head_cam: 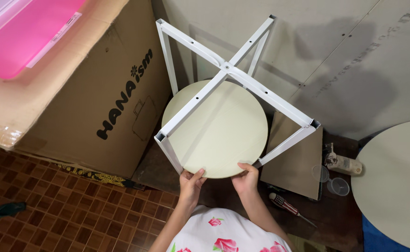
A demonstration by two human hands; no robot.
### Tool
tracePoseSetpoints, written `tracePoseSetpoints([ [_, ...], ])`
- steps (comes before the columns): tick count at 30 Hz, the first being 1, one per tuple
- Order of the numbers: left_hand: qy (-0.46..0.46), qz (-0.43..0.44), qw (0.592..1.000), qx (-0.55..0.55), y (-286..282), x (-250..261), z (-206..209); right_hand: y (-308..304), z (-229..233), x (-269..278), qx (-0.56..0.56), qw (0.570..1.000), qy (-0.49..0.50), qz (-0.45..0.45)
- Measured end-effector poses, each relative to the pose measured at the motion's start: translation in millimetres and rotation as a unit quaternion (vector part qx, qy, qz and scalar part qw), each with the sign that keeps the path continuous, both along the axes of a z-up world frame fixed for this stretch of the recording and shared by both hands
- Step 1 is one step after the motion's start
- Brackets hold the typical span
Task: The person assembles a small round side table on the floor. They align the white metal X-shaped leg frame, insert a screw at the center joint, tighten it with a screwdriver, then lift and position the round tabletop onto the frame and continue tightening the center screw.
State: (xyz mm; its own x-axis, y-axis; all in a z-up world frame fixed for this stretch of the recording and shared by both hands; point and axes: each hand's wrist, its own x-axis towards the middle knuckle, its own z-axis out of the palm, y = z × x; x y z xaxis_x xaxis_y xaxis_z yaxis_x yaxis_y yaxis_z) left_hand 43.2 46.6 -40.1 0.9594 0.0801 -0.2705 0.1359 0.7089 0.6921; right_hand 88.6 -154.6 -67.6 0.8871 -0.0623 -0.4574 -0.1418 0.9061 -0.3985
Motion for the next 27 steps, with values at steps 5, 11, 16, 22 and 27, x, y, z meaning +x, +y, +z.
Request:
tracePoseSetpoints([
  [5, 0.002, 0.002, 1.000, -0.007, 1, 2, -8, 1, 10, -20, -0.020, 0.996, -0.061, 0.069],
  [11, -0.001, 0.021, 0.999, -0.036, 0, 4, -11, -12, 14, -48, -0.055, 0.975, -0.104, 0.188],
  [16, 0.006, 0.020, 0.999, -0.025, 1, 2, -2, -36, 8, -57, -0.156, 0.950, -0.125, 0.239],
  [22, 0.055, 0.033, 0.997, -0.041, -1, 2, 11, -63, 11, -60, -0.226, 0.932, -0.104, 0.264],
  [27, 0.057, 0.037, 0.996, -0.050, -7, 0, 7, -86, 17, -66, -0.270, 0.910, -0.123, 0.288],
])
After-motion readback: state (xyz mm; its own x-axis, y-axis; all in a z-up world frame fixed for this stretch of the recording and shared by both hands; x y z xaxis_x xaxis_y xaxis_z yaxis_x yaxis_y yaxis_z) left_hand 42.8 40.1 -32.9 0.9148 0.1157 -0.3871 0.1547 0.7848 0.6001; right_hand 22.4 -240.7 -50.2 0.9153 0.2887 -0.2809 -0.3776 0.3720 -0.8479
